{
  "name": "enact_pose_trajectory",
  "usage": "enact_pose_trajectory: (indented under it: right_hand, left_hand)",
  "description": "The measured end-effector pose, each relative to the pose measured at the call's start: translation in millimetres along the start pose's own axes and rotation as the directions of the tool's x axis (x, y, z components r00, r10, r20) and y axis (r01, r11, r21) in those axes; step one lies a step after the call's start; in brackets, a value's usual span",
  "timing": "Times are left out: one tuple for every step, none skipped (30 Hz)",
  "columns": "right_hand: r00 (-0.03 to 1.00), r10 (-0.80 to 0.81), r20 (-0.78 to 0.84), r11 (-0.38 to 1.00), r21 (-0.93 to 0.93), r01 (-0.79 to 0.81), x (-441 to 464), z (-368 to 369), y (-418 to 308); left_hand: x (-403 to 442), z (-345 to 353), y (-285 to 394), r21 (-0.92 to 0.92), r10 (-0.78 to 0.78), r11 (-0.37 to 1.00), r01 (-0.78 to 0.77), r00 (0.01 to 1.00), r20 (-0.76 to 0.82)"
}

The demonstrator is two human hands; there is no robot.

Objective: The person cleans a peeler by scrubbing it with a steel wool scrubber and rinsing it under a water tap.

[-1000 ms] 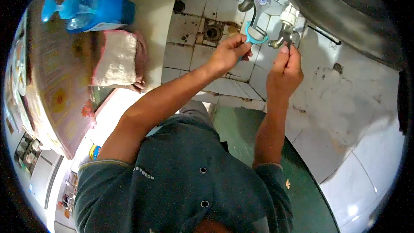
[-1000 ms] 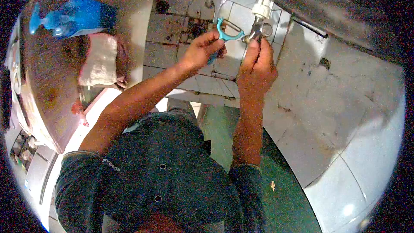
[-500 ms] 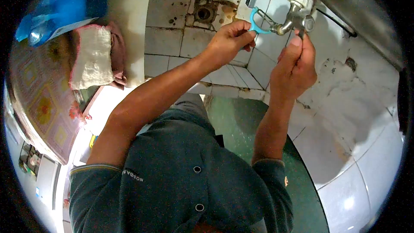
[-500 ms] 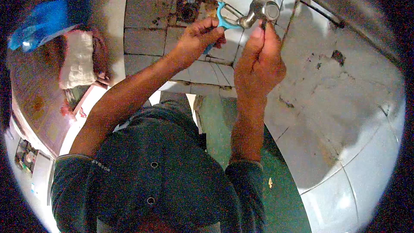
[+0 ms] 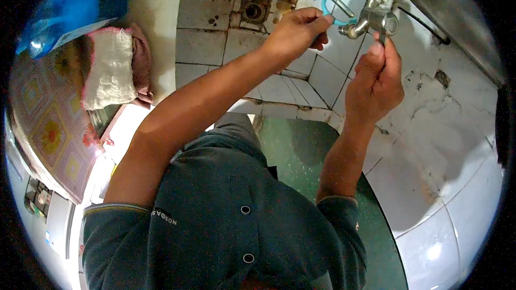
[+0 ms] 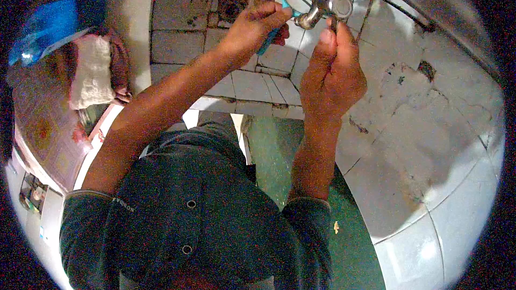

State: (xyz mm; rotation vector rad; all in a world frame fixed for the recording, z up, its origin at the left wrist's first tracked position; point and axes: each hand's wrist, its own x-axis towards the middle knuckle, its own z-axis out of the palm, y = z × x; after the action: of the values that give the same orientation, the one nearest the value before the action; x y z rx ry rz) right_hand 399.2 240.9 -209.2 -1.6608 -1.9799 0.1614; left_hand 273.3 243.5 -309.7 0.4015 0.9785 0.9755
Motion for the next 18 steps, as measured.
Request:
enact_pose_trajectory:
  right_hand:
    - [1.000,-0.022,-0.017,1.000,-0.001,0.022,0.4,1.1,2.0]
    - [0.999,-0.043,-0.025,0.999,0.006,0.043,1.2,0.9,2.6]
    - [0.998,-0.053,-0.030,0.999,0.009,0.054,2.0,-0.1,2.7]
    - [0.997,-0.064,-0.034,0.998,0.012,0.064,2.6,-1.2,2.7]
    - [1.000,-0.015,-0.007,1.000,0.025,0.015,3.3,-2.7,2.3]
    - [0.999,0.034,0.021,0.999,0.038,-0.035,3.6,-3.4,2.3]
    - [0.999,0.035,0.020,0.999,0.038,-0.035,3.8,-3.1,2.6]
    - [1.000,0.000,0.010,0.999,0.052,0.000,4.0,-2.7,2.9]
    - [0.999,-0.035,-0.001,0.997,0.066,0.035,4.2,-2.5,3.1]
    - [0.999,-0.036,0.000,0.997,0.066,0.036,3.9,-2.4,2.4]
    - [1.000,0.002,0.006,0.995,0.101,-0.003,3.5,-2.2,1.3]
    - [0.999,0.041,0.012,0.990,0.134,-0.043,3.0,-2.2,0.0]
    - [0.999,0.042,0.010,0.990,0.134,-0.043,2.8,-2.1,-2.0]
    - [0.998,0.060,0.013,0.984,0.166,-0.061,2.7,-2.1,-4.7]
    - [0.997,0.076,0.017,0.977,0.199,-0.078,2.7,-2.2,-6.3]
    - [0.997,0.076,0.017,0.977,0.200,-0.078,3.0,-2.4,-6.7]
    - [0.997,0.078,0.026,0.979,0.187,-0.082,3.2,-2.6,-6.9]
    - [0.996,0.081,0.035,0.981,0.174,-0.086,3.0,-2.9,-6.9]
  left_hand:
    - [3.1,1.6,-0.2,-0.031,0.008,0.999,-0.007,1.000,0.030]
    - [4.2,2.9,-1.4,-0.063,0.015,0.998,-0.012,0.998,0.060]
    - [3.5,3.9,-0.6,-0.064,0.013,0.998,-0.009,0.998,0.062]
    - [2.9,4.6,0.6,-0.102,-0.011,0.995,0.018,0.998,0.062]
    - [2.6,4.9,2.2,-0.139,-0.036,0.989,0.044,0.997,0.063]
    - [4.4,4.4,4.1,-0.138,-0.036,0.989,0.044,0.997,0.063]
    - [7.5,3.5,6.3,-0.192,-0.066,0.978,0.079,0.995,0.074]
    - [9.4,3.2,7.6,-0.245,-0.095,0.963,0.114,0.992,0.087]
    - [10.7,4.4,6.7,-0.245,-0.095,0.963,0.113,0.992,0.086]
    - [11.9,6.7,5.5,-0.255,-0.058,0.963,0.085,0.992,0.111]
    - [12.5,8.7,4.1,-0.266,-0.020,0.962,0.056,0.991,0.136]
    - [10.4,11.0,2.8,-0.266,-0.020,0.962,0.056,0.990,0.136]
    - [7.0,13.7,0.7,-0.273,-0.088,0.954,0.121,0.988,0.127]
    - [4.9,15.0,-0.6,-0.282,-0.157,0.942,0.184,0.981,0.118]
    - [4.0,14.9,3.1,-0.281,-0.157,0.942,0.185,0.980,0.118]
    - [4.2,13.7,7.7,-0.295,-0.178,0.935,0.196,0.980,0.087]
    - [4.1,12.5,12.1,-0.309,-0.198,0.929,0.205,0.979,0.056]
    - [2.7,11.2,16.8,-0.309,-0.197,0.929,0.205,0.979,0.056]
